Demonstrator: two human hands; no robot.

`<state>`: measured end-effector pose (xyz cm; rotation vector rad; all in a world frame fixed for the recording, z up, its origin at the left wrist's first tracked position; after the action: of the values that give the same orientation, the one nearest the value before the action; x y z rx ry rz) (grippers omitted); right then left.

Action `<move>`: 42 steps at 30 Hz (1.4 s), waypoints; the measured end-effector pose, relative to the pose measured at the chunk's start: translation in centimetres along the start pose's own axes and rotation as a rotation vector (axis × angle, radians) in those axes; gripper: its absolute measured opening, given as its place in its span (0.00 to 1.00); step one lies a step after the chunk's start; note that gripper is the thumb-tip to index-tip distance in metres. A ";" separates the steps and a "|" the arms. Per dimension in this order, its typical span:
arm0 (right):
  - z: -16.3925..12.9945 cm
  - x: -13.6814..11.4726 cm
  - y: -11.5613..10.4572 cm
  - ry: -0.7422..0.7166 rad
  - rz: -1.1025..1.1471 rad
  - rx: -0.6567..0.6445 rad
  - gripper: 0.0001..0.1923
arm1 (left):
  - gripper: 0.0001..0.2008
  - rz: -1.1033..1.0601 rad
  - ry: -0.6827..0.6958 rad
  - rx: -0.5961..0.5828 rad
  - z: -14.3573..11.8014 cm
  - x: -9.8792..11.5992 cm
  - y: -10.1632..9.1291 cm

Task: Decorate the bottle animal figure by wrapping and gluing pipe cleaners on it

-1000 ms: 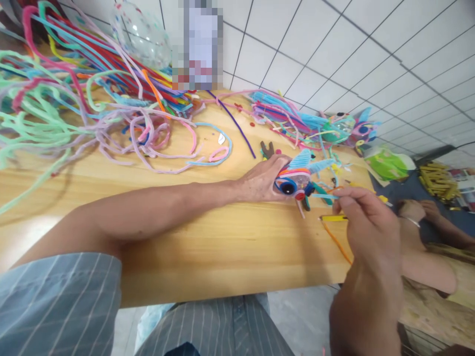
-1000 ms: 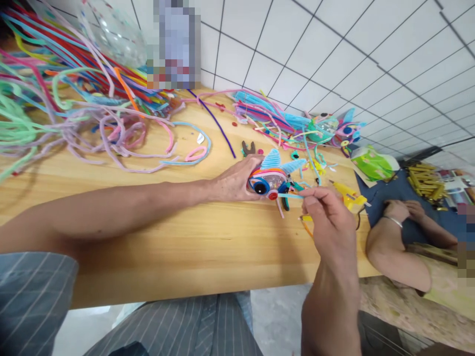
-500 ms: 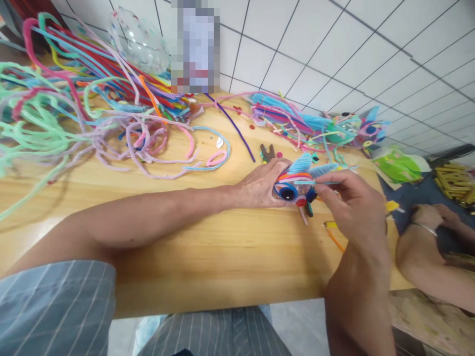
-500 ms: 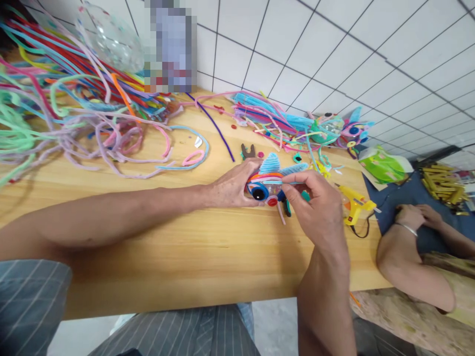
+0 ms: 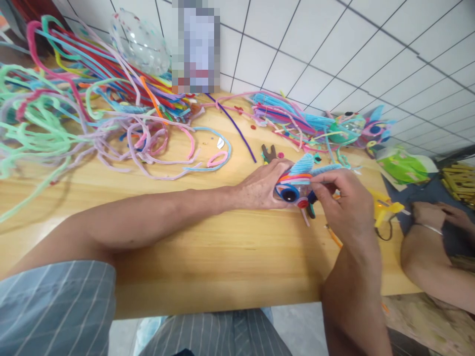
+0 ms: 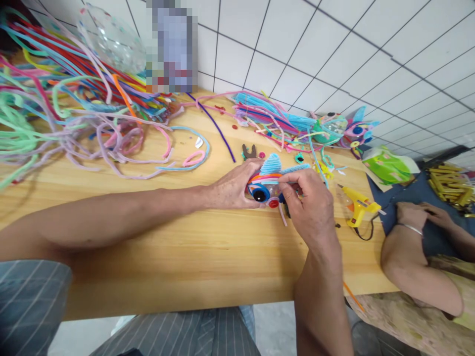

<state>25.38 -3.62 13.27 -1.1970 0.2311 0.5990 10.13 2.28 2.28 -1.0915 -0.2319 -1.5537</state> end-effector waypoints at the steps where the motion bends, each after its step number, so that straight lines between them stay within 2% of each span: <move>1: 0.0 0.0 0.0 -0.006 -0.005 -0.001 0.05 | 0.43 0.001 -0.005 -0.001 0.0 -0.1 0.1; 6: -0.2 0.3 0.1 -0.066 -0.011 0.016 0.04 | 0.51 -0.017 0.007 -0.032 0.1 -0.3 0.0; 8: -0.2 0.5 0.2 -0.074 -0.012 0.021 0.04 | 0.48 -0.049 0.027 -0.042 0.0 0.0 -0.4; 11: -0.2 0.7 0.4 -0.081 -0.007 0.016 0.04 | 0.34 -0.107 0.049 -0.044 -0.1 0.4 -1.1; 13: -0.3 0.6 0.4 -0.085 0.000 0.015 0.04 | 0.29 -0.127 0.048 -0.043 -0.1 0.5 -1.5; 24: -0.5 0.8 0.6 -0.125 -0.013 0.009 0.04 | 0.30 -0.098 -0.031 -0.060 0.0 0.2 -1.3; 28: -0.8 1.1 0.3 -0.153 -0.029 0.063 0.04 | 0.27 -0.103 -0.080 -0.056 0.1 -0.2 -1.4; 34: -1.4 2.2 -1.3 -0.156 -0.061 0.195 0.05 | 0.26 -0.131 -0.154 -0.064 -0.1 -0.6 -1.4; 42: -1.2 2.5 -1.2 -0.215 -0.042 0.197 0.06 | 0.23 -0.137 -0.193 -0.071 -0.2 -0.7 -1.5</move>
<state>28.24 -4.23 12.61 -0.9382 0.0803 0.6476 8.67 3.08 2.26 -1.3061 -0.3914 -1.5881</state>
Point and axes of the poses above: each hand's wrist, its own z-axis towards the middle knuckle, its own y-axis out of the palm, x = y × z, the point moved 6 cm from there along z, towards the middle knuckle, and after that the axes turned 4 degrees about z, right-handed, at the moved point
